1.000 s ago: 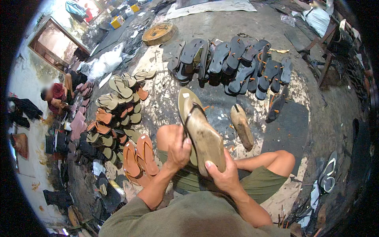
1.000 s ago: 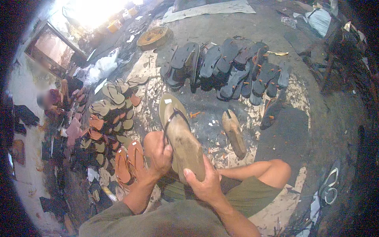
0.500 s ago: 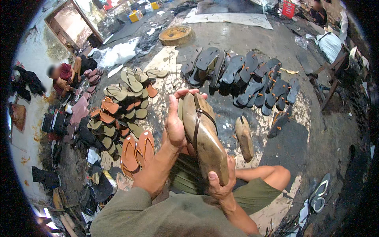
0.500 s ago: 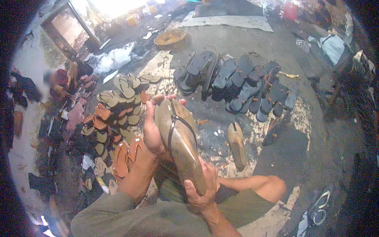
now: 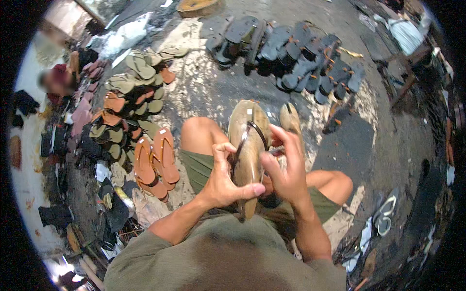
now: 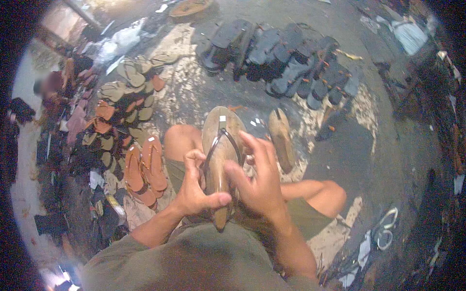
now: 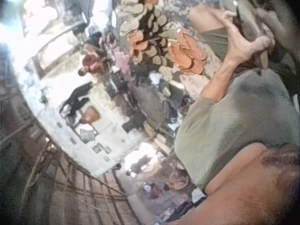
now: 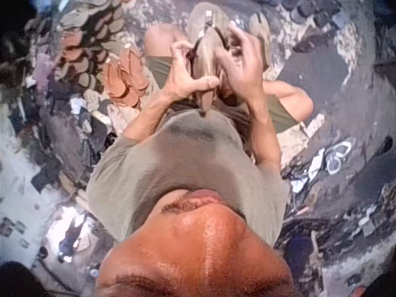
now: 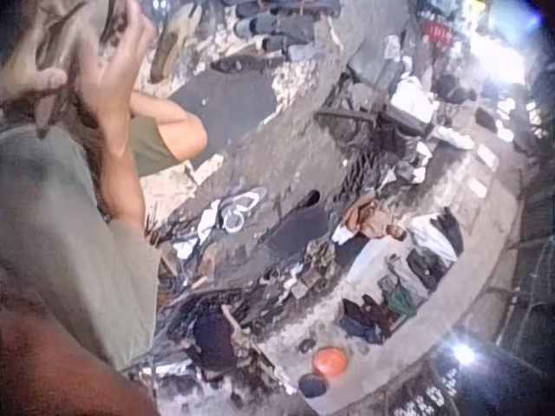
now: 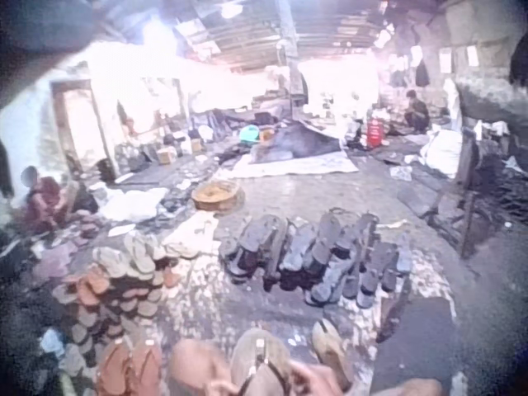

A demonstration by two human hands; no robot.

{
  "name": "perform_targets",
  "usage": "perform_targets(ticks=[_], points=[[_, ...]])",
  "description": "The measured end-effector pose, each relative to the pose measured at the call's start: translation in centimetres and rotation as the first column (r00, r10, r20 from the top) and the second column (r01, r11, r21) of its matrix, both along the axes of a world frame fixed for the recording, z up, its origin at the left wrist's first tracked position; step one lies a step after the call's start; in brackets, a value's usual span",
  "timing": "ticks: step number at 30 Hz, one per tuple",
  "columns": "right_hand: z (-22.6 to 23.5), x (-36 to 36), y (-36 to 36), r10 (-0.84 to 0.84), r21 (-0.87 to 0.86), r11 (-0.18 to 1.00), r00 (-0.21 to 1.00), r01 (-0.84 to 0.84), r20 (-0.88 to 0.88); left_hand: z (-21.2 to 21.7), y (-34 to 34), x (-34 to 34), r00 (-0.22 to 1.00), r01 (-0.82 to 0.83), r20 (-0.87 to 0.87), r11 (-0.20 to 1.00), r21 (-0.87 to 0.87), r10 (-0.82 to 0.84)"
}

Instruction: The person sits on the floor and assembles flip-flops by inserting straps into the soles. They handle multiple flip-flops, turning them over and pressing the straps into place, then set each completed pair aside.

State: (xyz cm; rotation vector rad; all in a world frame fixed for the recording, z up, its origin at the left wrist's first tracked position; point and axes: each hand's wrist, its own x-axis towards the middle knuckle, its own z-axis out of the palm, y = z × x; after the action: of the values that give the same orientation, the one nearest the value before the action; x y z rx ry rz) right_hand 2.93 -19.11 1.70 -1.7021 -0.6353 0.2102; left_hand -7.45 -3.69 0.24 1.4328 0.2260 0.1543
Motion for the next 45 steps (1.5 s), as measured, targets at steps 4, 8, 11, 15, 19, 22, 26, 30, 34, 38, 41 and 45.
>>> perform_targets(ticks=[4,8,11,15,19,22,26,30,34,38,41,45], points=[[-0.8,1.8,-1.4,0.136,0.019,0.991,0.990,-0.135,-0.028,1.3,-0.5,-0.1,0.994,0.087,-0.049,0.991,-0.106,-0.093],[-2.3,4.0,-4.4,0.248,0.395,0.919,0.785,-0.005,-0.568,4.1,-1.0,-0.9,0.980,0.199,-0.031,0.979,0.052,-0.197],[-3.4,1.1,-4.6,0.211,0.305,0.950,0.591,0.063,-0.779,6.6,-1.7,-1.6,0.927,0.355,0.024,0.894,0.272,-0.375],[-4.4,0.4,-3.6,0.335,0.420,0.907,0.544,0.036,-0.769,5.9,0.1,-2.2,0.900,0.421,0.055,0.895,0.151,-0.433],[-6.6,-0.7,-2.1,0.359,0.525,0.818,0.505,0.235,-0.785,-0.4,0.8,-6.1,0.936,0.102,-0.242,0.853,-0.511,-0.257],[-9.4,-1.0,-1.9,0.462,0.590,0.764,0.416,0.261,-0.783,1.3,-1.4,-7.1,0.865,0.003,-0.389,0.778,-0.628,-0.317],[-9.1,-0.8,-0.9,0.505,0.636,0.729,0.427,0.254,-0.750,2.2,-1.5,-7.7,0.842,-0.094,-0.472,0.792,-0.603,-0.260],[-7.5,-0.9,-0.1,0.541,0.672,0.703,0.439,0.233,-0.718,2.7,-0.5,-9.3,0.830,-0.100,-0.501,0.817,-0.568,-0.246],[-8.1,-0.8,-0.5,0.533,0.657,0.731,0.448,0.183,-0.718,3.5,0.0,-10.4,0.794,-0.149,-0.565,0.827,-0.541,-0.226],[-6.0,-1.2,0.2,0.578,0.672,0.719,0.385,0.177,-0.720,3.8,0.4,-11.9,0.818,-0.107,-0.536,0.859,-0.500,-0.210],[-6.1,-0.7,0.6,0.504,0.625,0.765,0.463,0.152,-0.729,3.4,0.4,-12.6,0.816,-0.131,-0.539,0.842,-0.523,-0.208],[-5.0,1.0,0.3,0.388,0.486,0.874,0.571,0.023,-0.724,1.3,2.8,-11.7,0.866,0.235,-0.413,0.959,-0.160,-0.281]])
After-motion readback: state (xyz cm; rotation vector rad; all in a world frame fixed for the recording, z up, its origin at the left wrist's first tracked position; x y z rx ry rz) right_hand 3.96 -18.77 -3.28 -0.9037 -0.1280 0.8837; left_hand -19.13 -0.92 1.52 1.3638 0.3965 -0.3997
